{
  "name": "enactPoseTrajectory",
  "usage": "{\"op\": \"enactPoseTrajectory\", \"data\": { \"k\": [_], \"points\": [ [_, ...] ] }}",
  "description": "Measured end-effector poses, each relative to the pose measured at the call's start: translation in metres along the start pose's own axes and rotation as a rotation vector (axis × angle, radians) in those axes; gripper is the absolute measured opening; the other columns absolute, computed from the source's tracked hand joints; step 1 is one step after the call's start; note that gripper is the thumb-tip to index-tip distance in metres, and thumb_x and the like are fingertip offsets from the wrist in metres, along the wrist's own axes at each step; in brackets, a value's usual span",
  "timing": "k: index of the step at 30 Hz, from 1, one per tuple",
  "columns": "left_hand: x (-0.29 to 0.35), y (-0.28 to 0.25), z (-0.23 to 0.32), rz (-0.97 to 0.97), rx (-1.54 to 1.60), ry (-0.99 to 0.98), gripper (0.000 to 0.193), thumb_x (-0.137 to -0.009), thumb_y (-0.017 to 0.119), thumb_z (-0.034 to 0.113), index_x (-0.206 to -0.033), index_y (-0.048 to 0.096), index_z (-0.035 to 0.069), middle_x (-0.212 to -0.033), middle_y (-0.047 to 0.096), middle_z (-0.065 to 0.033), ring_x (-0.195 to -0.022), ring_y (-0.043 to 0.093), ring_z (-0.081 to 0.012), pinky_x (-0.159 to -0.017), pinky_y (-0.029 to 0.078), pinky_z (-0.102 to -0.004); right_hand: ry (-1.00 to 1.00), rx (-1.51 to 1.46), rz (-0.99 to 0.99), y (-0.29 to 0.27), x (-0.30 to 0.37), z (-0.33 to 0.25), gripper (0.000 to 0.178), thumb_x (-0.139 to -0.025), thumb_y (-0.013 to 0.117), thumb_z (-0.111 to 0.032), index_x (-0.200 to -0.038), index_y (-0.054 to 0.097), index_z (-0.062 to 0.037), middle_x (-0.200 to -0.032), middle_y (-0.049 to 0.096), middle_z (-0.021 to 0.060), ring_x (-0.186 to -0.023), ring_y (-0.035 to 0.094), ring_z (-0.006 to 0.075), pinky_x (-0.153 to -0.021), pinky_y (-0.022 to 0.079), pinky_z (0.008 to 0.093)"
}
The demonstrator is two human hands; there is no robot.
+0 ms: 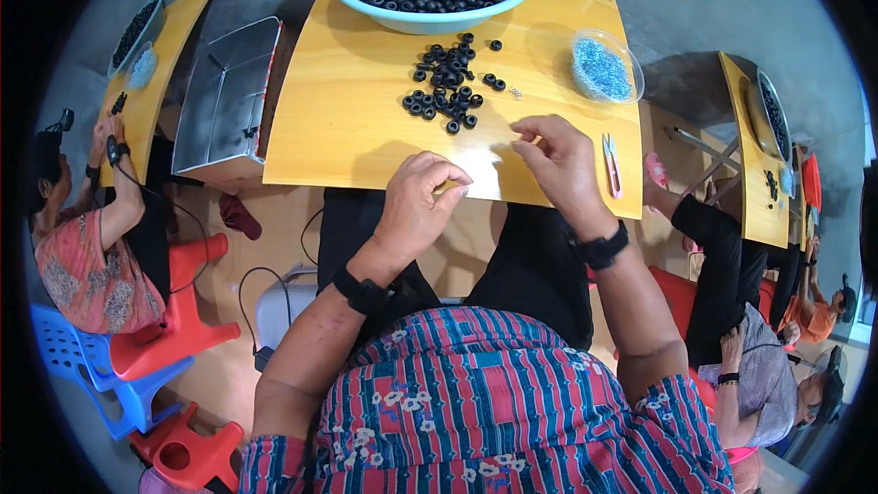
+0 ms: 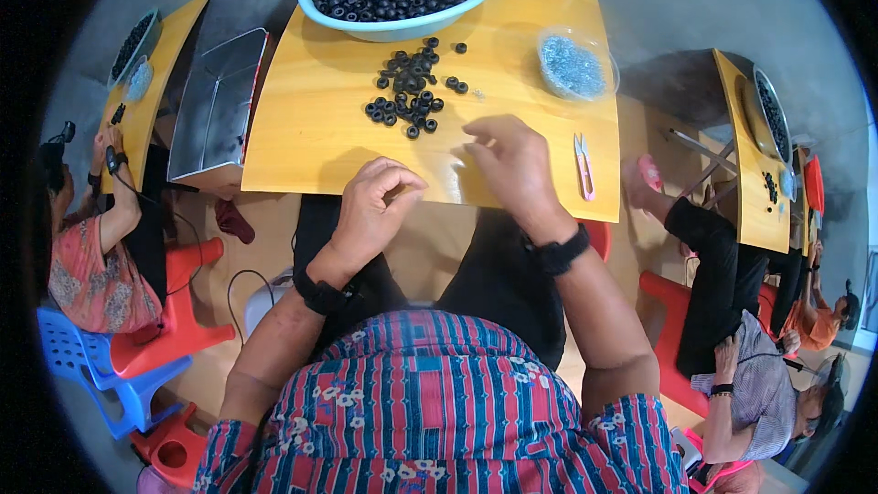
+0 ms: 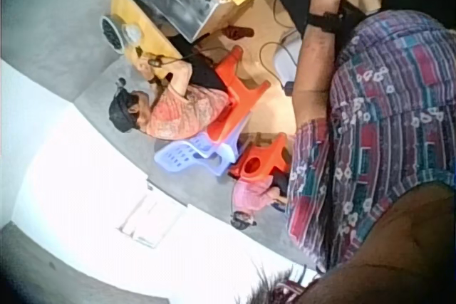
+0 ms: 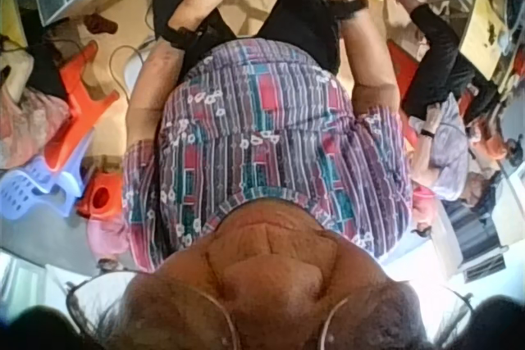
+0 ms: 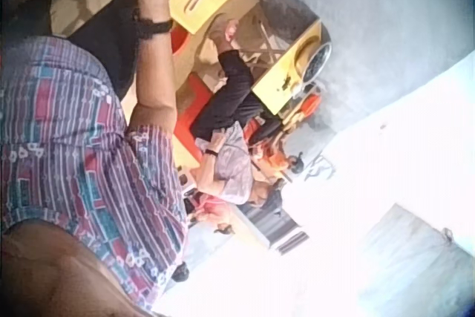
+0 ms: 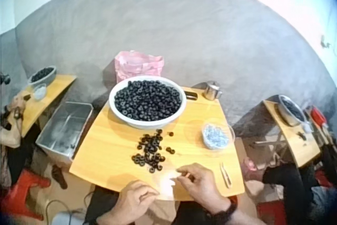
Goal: Manual assembly of small black plastic parts and housings at a workshop table.
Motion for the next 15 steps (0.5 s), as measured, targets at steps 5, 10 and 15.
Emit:
{"op": "enactPoseTrajectory", "data": {
  "k": [5,10,15],
  "points": [
    [0.003,0.001,-0.005,-0.007,0.011,-0.012,0.007,-0.076,0.065,0.002,-0.083,0.066,0.003,-0.084,0.061,-0.0079,-0.079,0.060,-0.0214,-0.068,0.049,-0.0284,-0.054,0.064,-0.044,0.037,-0.015,0.000,0.022,-0.074,0.070,-0.007,-0.096,0.066,-0.0042,-0.076,0.060,0.0077,-0.062,0.057,0.0170,-0.058,0.047,0.0287],
    [0.011,0.003,0.002,-0.016,0.070,-0.032,0.006,-0.077,0.064,0.002,-0.082,0.066,0.003,-0.085,0.061,-0.0087,-0.082,0.060,-0.0220,-0.069,0.049,-0.0293,-0.035,0.208,-0.062,0.047,-0.013,-0.002,0.025,-0.072,0.072,-0.011,-0.096,0.067,-0.0042,-0.074,0.060,0.0081,-0.063,0.059,0.0199,-0.060,0.049,0.0314],
    [0.011,0.003,0.007,-0.029,0.049,-0.004,0.006,-0.077,0.064,0.002,-0.083,0.066,0.003,-0.088,0.061,-0.0093,-0.083,0.060,-0.0224,-0.071,0.049,-0.0296,-0.016,0.276,-0.068,0.048,-0.012,-0.005,0.024,-0.074,0.070,-0.015,-0.095,0.065,-0.0053,-0.077,0.060,0.0104,-0.067,0.061,0.0258,-0.061,0.049,0.0364]
  ]
}}
Point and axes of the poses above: each hand's wrist, its own x-axis away from the middle knuckle, its own y-axis out of the palm, z = x × y, the point moved 9 cm from there along -x, towards the middle knuckle
